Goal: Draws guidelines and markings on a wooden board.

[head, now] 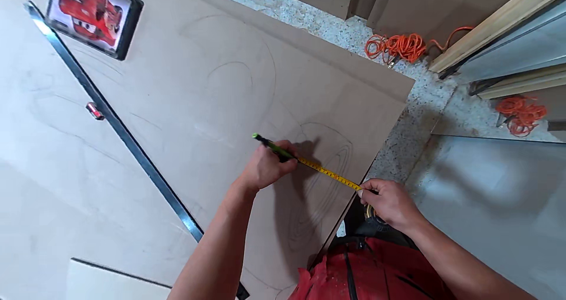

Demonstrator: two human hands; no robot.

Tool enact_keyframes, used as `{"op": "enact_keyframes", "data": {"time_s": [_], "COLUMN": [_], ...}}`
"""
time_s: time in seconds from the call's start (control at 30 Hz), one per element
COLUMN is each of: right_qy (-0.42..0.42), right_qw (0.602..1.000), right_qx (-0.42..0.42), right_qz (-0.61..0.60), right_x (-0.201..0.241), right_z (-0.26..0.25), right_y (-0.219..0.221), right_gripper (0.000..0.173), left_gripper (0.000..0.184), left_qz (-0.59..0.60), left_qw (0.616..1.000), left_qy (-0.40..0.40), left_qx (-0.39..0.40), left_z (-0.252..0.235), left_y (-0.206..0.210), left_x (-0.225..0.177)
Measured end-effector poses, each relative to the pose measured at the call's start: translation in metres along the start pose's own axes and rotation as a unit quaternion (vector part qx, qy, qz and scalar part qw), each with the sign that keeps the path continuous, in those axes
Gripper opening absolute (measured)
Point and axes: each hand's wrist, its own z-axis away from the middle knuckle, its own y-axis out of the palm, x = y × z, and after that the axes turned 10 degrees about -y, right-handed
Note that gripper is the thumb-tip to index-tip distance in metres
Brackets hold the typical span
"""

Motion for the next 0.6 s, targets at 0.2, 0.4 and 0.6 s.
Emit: {"op": "enact_keyframes", "data": {"time_s": [0.2, 0.4, 0.6], "right_qy": [-0.109, -0.192, -0.243], "right_qw": [0.99, 0.977, 0.966], "right_qx": [-0.026, -0.006, 0.083], "right_qz": [-0.08, -0.088, -0.044], "right_x": [-0.003, 0.032, 0.095], "right_z": [0.005, -0.032, -0.067], "right_y": [-0.045, -0.074, -0.073], "right_gripper": [0.012, 0.019, 0.022], "left_gripper": [0.014, 0.019, 0.018], "left_qz": [0.23, 0.328, 0.4], "left_qw": [0.945, 0.855, 0.745], "left_qy": [-0.092, -0.175, -0.256], "left_qx": [-0.214, -0.362, -0.468], "left_z": [0.114, 0.254, 0.318], "left_y": [-0.01, 0.064, 0.175], "left_x": [0.062, 0.11, 0.082]}}
